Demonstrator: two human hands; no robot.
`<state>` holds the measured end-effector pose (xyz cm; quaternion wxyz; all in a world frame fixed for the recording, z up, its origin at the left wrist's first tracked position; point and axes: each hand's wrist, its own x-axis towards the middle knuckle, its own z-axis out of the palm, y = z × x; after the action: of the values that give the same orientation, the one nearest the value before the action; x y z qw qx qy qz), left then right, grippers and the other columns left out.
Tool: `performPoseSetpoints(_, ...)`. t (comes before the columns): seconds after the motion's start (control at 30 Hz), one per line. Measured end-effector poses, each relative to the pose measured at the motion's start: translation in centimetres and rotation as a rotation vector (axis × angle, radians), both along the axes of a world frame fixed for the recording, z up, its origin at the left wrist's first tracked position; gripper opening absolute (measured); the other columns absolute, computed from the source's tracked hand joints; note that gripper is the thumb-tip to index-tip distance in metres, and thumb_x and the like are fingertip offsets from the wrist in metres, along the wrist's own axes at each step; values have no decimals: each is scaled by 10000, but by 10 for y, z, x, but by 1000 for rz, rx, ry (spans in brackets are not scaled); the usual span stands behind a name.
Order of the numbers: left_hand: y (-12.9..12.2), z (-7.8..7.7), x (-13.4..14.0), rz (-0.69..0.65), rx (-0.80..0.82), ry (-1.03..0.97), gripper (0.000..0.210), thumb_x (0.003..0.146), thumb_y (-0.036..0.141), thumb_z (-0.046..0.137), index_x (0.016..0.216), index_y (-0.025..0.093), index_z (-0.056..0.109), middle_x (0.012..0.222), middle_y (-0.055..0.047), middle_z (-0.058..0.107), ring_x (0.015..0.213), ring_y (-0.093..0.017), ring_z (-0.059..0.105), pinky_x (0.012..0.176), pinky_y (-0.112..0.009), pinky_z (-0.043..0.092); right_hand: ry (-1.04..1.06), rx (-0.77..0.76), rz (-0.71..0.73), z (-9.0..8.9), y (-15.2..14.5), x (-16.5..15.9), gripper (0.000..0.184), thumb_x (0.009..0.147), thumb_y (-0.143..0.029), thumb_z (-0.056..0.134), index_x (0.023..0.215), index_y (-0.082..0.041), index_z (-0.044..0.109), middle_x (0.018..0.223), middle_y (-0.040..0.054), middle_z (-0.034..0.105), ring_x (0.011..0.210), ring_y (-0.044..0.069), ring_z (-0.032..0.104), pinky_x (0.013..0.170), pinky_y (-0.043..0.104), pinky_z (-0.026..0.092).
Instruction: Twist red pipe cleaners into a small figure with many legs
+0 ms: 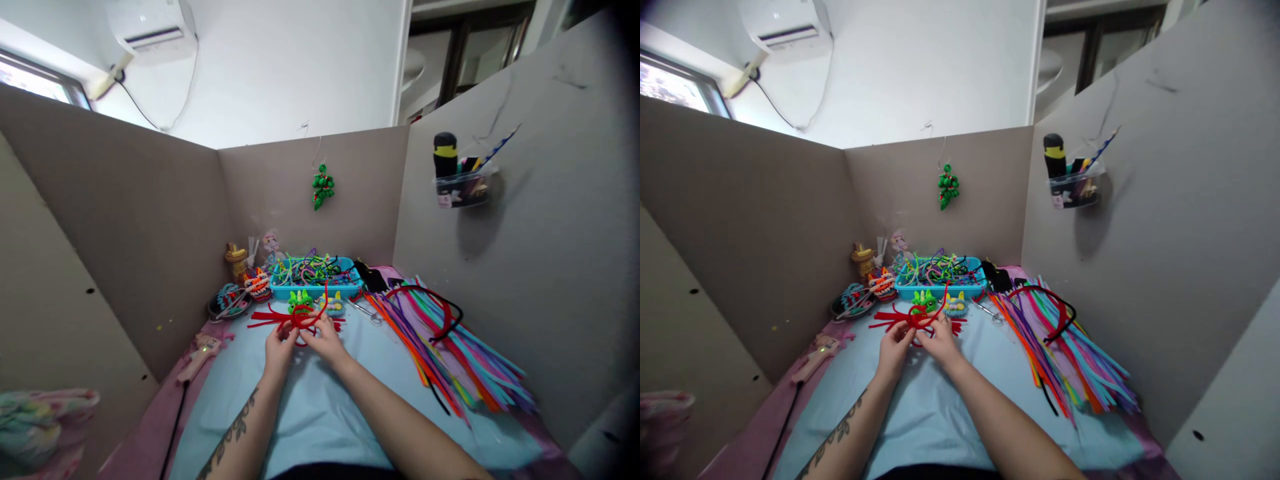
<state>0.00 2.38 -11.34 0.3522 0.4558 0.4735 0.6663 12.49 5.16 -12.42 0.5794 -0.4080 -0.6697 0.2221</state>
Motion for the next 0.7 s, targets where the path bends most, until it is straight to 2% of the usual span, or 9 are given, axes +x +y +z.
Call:
performPoseSetpoints(0.17, -2, 2, 2, 24, -21, -8, 299, 556, 301, 733, 798, 142, 662, 792, -71, 691, 710, -175, 619, 663, -257, 456, 83, -46, 15, -1, -2, -3, 136, 739, -305, 600, 767, -203, 686, 900, 65, 582, 885, 207, 557, 833, 363, 439)
performPoseSetpoints(0.33, -2, 3, 3, -46, -46, -161, 383, 516, 321, 760, 824, 140, 622, 785, -82, 696, 726, -194, 642, 658, -271, 470, 77, -38, 11, -4, 1, -5, 120, 732, -294, 607, 709, -197, 672, 909, 75, 587, 866, 206, 562, 811, 347, 451)
performPoseSetpoints(0.43, 1, 3, 1, 13, -67, -216, 396, 489, 300, 770, 812, 145, 603, 717, -62, 686, 693, -186, 643, 650, -272, 474, 128, -51, 11, -4, -2, -9, 76, 718, -258, 614, 733, -200, 661, 889, 61, 603, 804, 181, 575, 766, 326, 472)
performPoseSetpoints(0.5, 2, 2, 0, 65, -40, -203, 357, 503, 285, 756, 795, 148, 602, 726, -57, 681, 702, -178, 641, 675, -278, 477, 105, -18, 35, -2, -5, -11, 58, 719, -241, 618, 697, -208, 661, 833, 49, 622, 820, 184, 568, 798, 338, 462)
performPoseSetpoints(0.6, 4, 2, -1, 109, 10, -157, 305, 538, 269, 732, 789, 152, 606, 754, -58, 676, 714, -171, 632, 701, -287, 476, 119, 7, 72, 4, -11, -13, 108, 729, -244, 617, 638, -206, 660, 759, 45, 630, 831, 197, 559, 813, 358, 452)
performPoseSetpoints(0.7, 4, 2, -2, 145, 34, -150, 290, 552, 270, 726, 790, 153, 609, 752, -52, 670, 715, -167, 624, 698, -282, 473, 211, -49, 122, 9, -15, -13, 147, 723, -292, 630, 626, -186, 661, 794, 55, 618, 797, 189, 570, 775, 341, 467)
